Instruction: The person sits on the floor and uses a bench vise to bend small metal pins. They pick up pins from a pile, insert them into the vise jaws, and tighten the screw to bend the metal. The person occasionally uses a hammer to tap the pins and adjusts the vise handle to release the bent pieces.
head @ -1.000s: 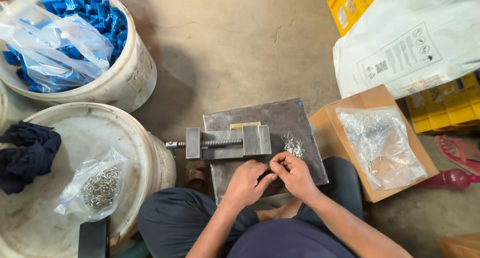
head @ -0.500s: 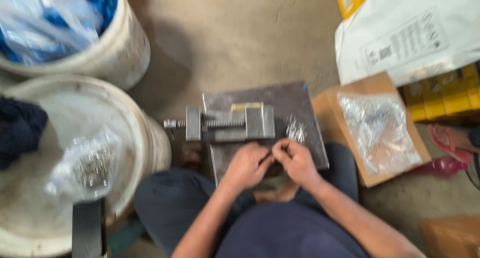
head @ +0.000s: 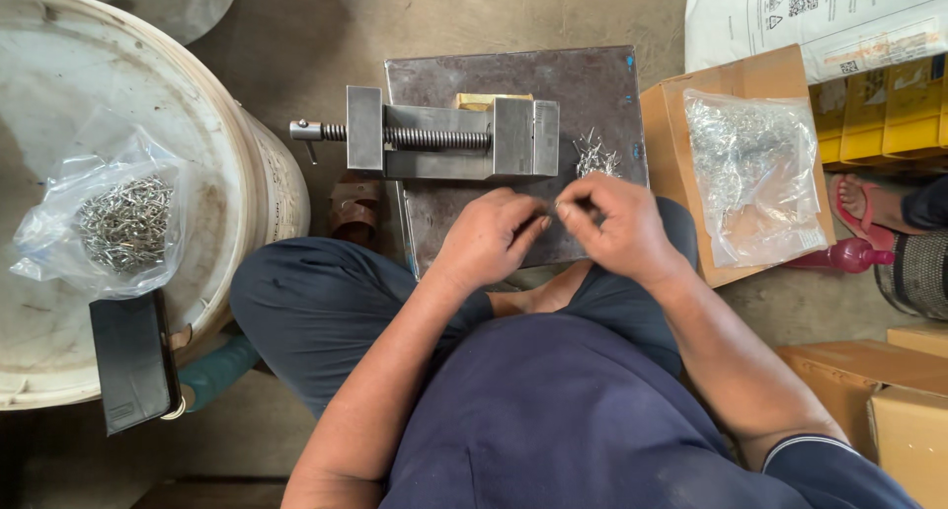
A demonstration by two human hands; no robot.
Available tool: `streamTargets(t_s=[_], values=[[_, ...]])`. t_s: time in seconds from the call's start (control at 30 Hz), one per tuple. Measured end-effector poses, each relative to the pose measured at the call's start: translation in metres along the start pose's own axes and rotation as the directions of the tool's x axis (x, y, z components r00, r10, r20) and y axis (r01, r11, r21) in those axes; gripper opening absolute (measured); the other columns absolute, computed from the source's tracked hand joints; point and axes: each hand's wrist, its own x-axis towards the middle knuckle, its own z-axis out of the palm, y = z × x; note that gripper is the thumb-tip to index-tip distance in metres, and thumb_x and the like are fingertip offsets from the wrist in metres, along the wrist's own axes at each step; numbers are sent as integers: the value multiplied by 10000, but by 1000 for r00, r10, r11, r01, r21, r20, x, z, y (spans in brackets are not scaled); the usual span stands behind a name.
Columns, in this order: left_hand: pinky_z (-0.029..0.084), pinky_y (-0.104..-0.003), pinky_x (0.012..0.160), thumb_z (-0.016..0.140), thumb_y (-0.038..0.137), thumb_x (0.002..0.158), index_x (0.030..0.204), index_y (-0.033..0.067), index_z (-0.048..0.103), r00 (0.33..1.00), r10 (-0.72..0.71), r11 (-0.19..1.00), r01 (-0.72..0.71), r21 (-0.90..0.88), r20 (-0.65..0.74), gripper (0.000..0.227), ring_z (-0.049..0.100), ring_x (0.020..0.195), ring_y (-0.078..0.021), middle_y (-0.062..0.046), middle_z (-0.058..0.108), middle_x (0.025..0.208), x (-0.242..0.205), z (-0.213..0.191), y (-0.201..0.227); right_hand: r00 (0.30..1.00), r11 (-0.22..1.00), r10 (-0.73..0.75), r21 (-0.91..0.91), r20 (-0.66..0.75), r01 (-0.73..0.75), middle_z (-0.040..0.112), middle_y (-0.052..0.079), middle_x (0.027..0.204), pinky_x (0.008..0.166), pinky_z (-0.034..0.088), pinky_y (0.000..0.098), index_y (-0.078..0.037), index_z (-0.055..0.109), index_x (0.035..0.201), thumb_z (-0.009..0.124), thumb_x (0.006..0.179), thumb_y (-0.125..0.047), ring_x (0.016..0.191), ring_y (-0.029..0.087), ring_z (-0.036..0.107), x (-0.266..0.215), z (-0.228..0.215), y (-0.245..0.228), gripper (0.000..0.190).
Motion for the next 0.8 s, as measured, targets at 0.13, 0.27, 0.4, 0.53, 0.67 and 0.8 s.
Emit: streamTargets(t_s=[0.13, 0.27, 0.4, 0.53, 0.67, 0.8], values=[[517, -431, 697, 718, 234, 930, 1068, 30, 716, 986, -160, 985, 162, -60, 49, 246, 651, 787, -329, -152, 656, 830, -2, -3, -2, 958, 979, -193, -107, -214, 173, 679, 80, 920, 721, 527, 296, -30, 686, 1023, 711, 1006, -83, 803, 167, 675, 27, -6, -3, 61], [522, -426, 721, 718, 241, 935, 1059, 33, 713, 991, -128, 989, 130, -76, 33, 242, 657, 808, -324, -148, 664, 841, -2, -3, -1, 950, 980, -198, -54, -241, 191, 673, 94, 938, 725, 543, 301, -18, 679, 1060, 712, 1034, -86, 808, 181, 678, 53, -7, 0, 79], [522, -425, 721, 718, 242, 932, 1057, 32, 712, 992, -128, 988, 130, -86, 19, 245, 659, 818, -324, -148, 671, 849, -2, -4, -3, 958, 979, -205, -53, -199, 198, 678, 100, 953, 716, 548, 298, -12, 678, 1063, 725, 1039, -90, 817, 187, 676, 67, -4, 1, 94], [522, -423, 723, 714, 247, 933, 1056, 32, 714, 990, -139, 987, 142, -76, 38, 247, 660, 819, -323, -149, 678, 847, -2, -4, -3, 955, 976, -219, -60, -199, 211, 679, 93, 955, 713, 543, 294, -12, 678, 1063, 729, 1043, -85, 827, 183, 683, 69, -3, 0, 91], [526, -418, 738, 713, 249, 939, 1053, 32, 712, 993, -118, 989, 120, -81, 28, 246, 663, 834, -317, -146, 688, 863, -1, -4, -2, 957, 975, -217, -96, -193, 202, 673, 84, 941, 678, 518, 293, -15, 697, 1050, 735, 1034, -84, 791, 175, 664, 71, -3, -1, 80], [529, -406, 722, 711, 255, 935, 1066, 29, 714, 986, -158, 983, 162, -88, 49, 261, 665, 814, -298, -139, 692, 861, -2, -4, -2, 966, 980, -192, -91, -171, 179, 663, 75, 942, 648, 513, 277, -16, 710, 1050, 733, 1028, -94, 752, 154, 653, 72, -2, -5, 84]])
